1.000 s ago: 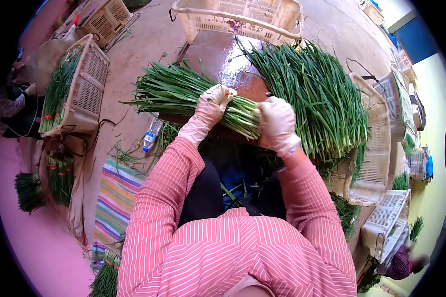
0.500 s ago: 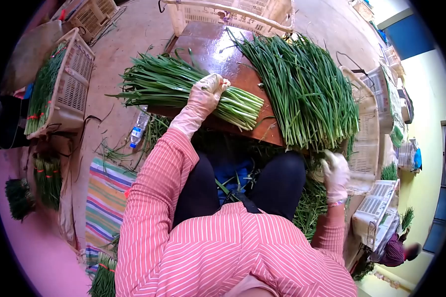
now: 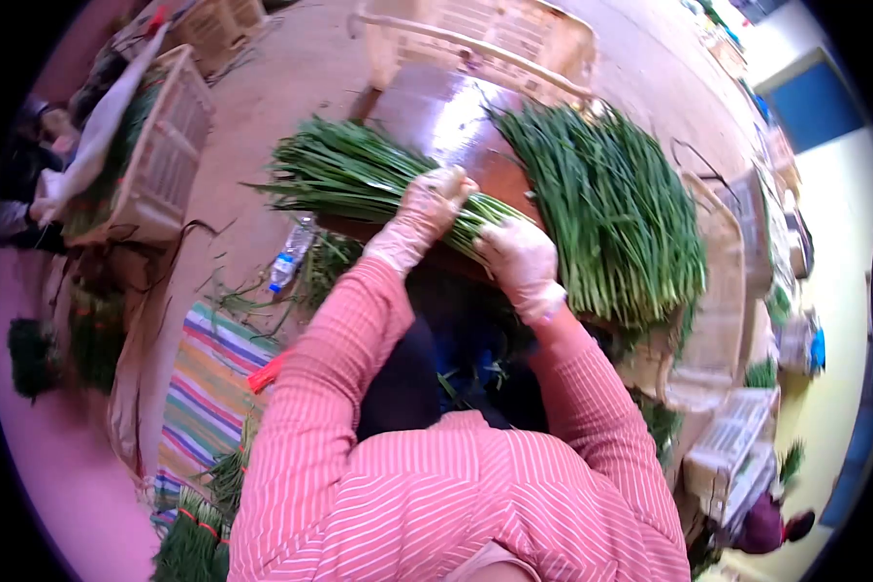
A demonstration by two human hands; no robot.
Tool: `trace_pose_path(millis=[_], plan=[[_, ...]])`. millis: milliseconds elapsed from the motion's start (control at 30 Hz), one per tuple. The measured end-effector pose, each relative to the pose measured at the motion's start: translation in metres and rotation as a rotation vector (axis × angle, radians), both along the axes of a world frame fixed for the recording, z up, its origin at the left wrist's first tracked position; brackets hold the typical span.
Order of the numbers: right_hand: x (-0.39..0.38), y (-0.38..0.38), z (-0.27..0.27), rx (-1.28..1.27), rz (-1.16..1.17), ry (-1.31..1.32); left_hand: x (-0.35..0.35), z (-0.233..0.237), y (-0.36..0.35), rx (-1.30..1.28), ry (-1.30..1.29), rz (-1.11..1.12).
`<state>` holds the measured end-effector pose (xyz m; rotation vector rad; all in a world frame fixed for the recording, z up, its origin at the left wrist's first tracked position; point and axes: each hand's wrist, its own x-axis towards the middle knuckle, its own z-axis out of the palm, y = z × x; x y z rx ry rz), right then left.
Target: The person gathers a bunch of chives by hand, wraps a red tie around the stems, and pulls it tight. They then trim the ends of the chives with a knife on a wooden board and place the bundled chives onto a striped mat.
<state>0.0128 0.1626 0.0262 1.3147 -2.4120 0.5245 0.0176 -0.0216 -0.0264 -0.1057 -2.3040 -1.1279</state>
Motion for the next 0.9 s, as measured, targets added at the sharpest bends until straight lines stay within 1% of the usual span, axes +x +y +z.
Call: trace_pose_path(millis=[67, 100, 133, 167, 200, 267, 300, 333, 367, 400, 433, 467, 533, 567, 600, 667, 700, 733, 800, 867, 900], plan=[[-0.004, 0.001, -0.007, -0.088, -0.002, -0.056, 0.002, 0.003, 0.005, 0.024, -0.028, 0.069], [-0.003, 0.001, -0.004, -0.044, -0.023, -0.04, 0.001, 0.002, 0.005, 0.021, -0.022, 0.056], [-0.005, 0.003, -0.01, -0.084, 0.005, -0.038, -0.001, -0.001, 0.005, 0.021, -0.018, 0.04], [-0.007, 0.005, -0.007, -0.087, 0.038, -0.066, -0.003, -0.005, 0.005, 0.028, -0.007, 0.044], [-0.004, 0.006, -0.005, -0.081, 0.015, -0.107, -0.005, -0.007, 0.005, 0.038, 0.006, 0.038], [-0.003, 0.008, -0.007, -0.125, -0.022, -0.017, -0.003, -0.004, 0.005, -0.027, -0.028, 0.044], [-0.001, 0.011, -0.008, -0.072, -0.065, 0.027, -0.002, -0.002, 0.005, -0.032, -0.048, 0.048], [-0.001, 0.014, -0.009, -0.017, -0.118, 0.068, -0.003, 0.0, 0.004, -0.024, -0.129, 0.041], [-0.002, 0.017, -0.01, -0.018, -0.116, 0.067, -0.002, -0.001, 0.002, -0.043, -0.108, 0.053], [-0.001, 0.023, -0.008, 0.049, -0.199, 0.054, -0.002, -0.002, 0.003, -0.057, -0.088, 0.053], [0.0, 0.036, -0.007, 0.124, -0.297, 0.043, -0.002, -0.003, 0.004, -0.018, -0.066, 0.062], [-0.004, 0.049, -0.01, 0.137, -0.329, 0.13, -0.003, -0.006, 0.004, 0.029, -0.047, 0.058], [-0.003, 0.082, -0.002, 0.107, -0.379, 0.148, -0.003, -0.009, 0.003, 0.108, -0.012, 0.015], [-0.002, 0.103, 0.003, 0.001, -0.364, 0.117, -0.003, -0.007, 0.004, 0.064, -0.015, 0.04], [0.003, 0.127, 0.009, 0.001, -0.417, 0.085, -0.003, -0.005, 0.004, 0.015, -0.011, 0.068], [0.013, 0.181, 0.014, 0.094, -0.546, 0.08, -0.004, -0.005, 0.003, -0.02, 0.023, 0.081], [0.021, 0.203, 0.021, 0.197, -0.674, -0.019, 0.0, 0.002, 0.004, -0.009, -0.032, 0.053], [0.022, 0.227, 0.021, 0.341, -0.779, -0.055, 0.004, 0.007, 0.003, -0.002, -0.087, 0.032], [0.03, 0.245, 0.02, 0.552, -0.871, 0.163, 0.005, 0.013, 0.003, -0.028, -0.1, 0.034], [0.04, 0.197, 0.044, 0.304, -0.692, 0.136, 0.002, 0.007, 0.002, -0.055, -0.101, 0.052], [0.045, 0.169, 0.051, 0.161, -0.569, 0.033, 0.001, 0.008, 0.001, -0.077, -0.102, 0.049]])
